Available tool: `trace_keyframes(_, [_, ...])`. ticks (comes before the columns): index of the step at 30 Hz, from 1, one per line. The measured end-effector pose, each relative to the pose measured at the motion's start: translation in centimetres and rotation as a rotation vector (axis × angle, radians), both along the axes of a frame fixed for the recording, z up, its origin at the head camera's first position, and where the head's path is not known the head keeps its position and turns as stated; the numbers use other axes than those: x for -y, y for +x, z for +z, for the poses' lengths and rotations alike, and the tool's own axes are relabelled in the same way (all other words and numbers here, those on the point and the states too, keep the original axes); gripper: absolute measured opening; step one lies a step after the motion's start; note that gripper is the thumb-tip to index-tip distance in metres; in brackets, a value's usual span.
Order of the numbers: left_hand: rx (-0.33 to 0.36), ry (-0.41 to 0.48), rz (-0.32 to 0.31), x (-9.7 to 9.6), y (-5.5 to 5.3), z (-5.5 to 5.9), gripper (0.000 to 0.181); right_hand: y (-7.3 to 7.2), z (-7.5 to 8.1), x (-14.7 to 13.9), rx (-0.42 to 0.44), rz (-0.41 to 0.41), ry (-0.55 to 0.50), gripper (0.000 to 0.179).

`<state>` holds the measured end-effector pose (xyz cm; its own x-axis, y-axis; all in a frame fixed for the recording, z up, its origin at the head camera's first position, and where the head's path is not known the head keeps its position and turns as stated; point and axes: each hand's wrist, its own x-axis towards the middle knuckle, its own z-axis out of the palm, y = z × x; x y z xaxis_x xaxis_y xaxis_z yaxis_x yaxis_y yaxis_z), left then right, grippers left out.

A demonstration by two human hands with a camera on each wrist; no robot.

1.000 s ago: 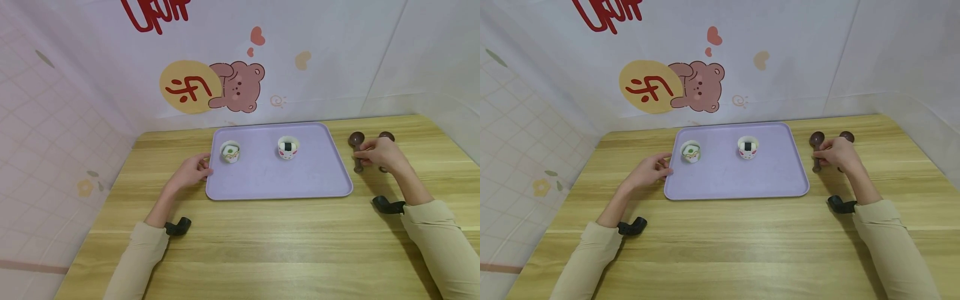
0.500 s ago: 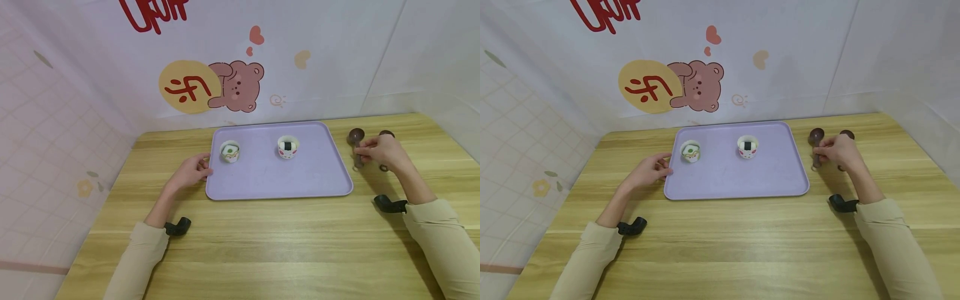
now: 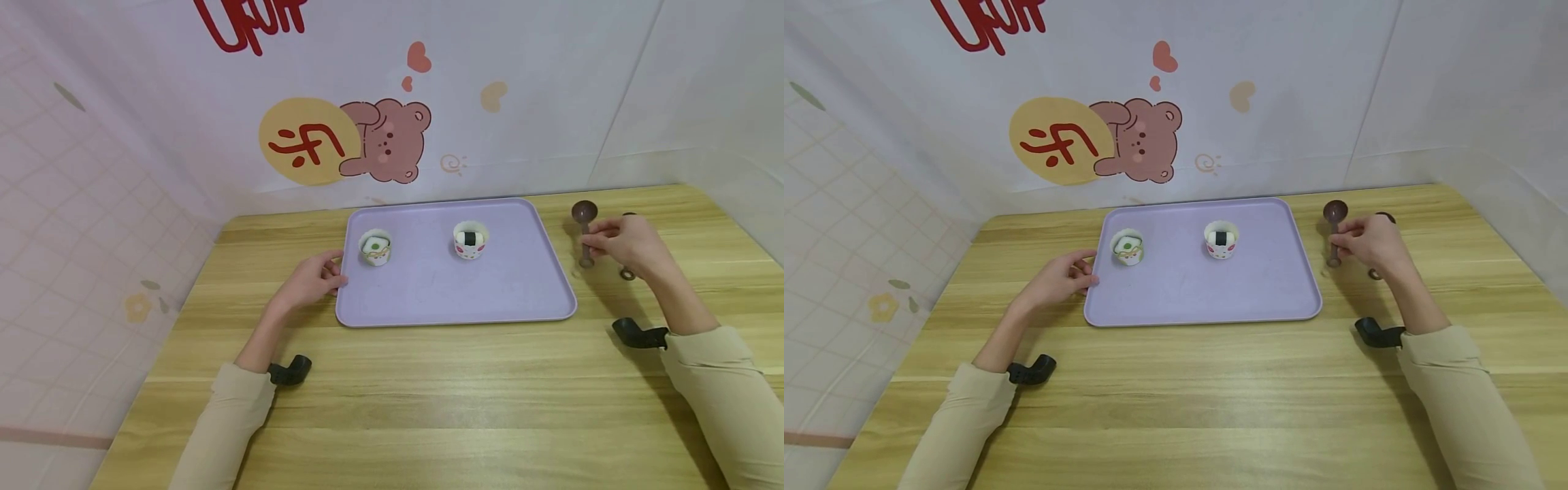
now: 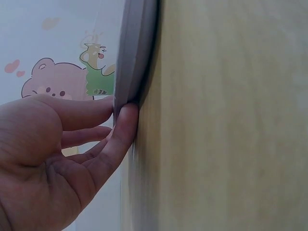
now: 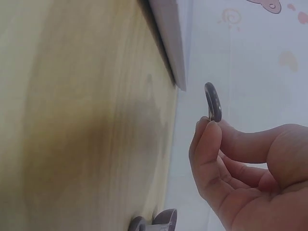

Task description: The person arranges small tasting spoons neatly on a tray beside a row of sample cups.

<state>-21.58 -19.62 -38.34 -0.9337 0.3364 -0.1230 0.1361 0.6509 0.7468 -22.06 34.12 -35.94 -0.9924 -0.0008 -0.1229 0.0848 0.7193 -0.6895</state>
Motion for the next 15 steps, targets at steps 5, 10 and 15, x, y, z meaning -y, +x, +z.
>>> trace_keyframes(5, [0.006, 0.005, 0.003, 0.04, 0.02, 0.04, 0.057, 0.13, 0.41, 0.40, -0.013, -0.003, -0.024, 0.045])
trace_keyframes(10, [0.007, 0.002, 0.004, 0.09, -0.03, 0.05, 0.057, 0.21, 0.70, 0.64, -0.021, -0.004, -0.036, 0.047])
trace_keyframes(15, [0.004, -0.002, 0.004, 0.14, -0.04, 0.04, 0.057, 0.20, 0.86, 0.87, -0.035, -0.003, -0.058, 0.047])
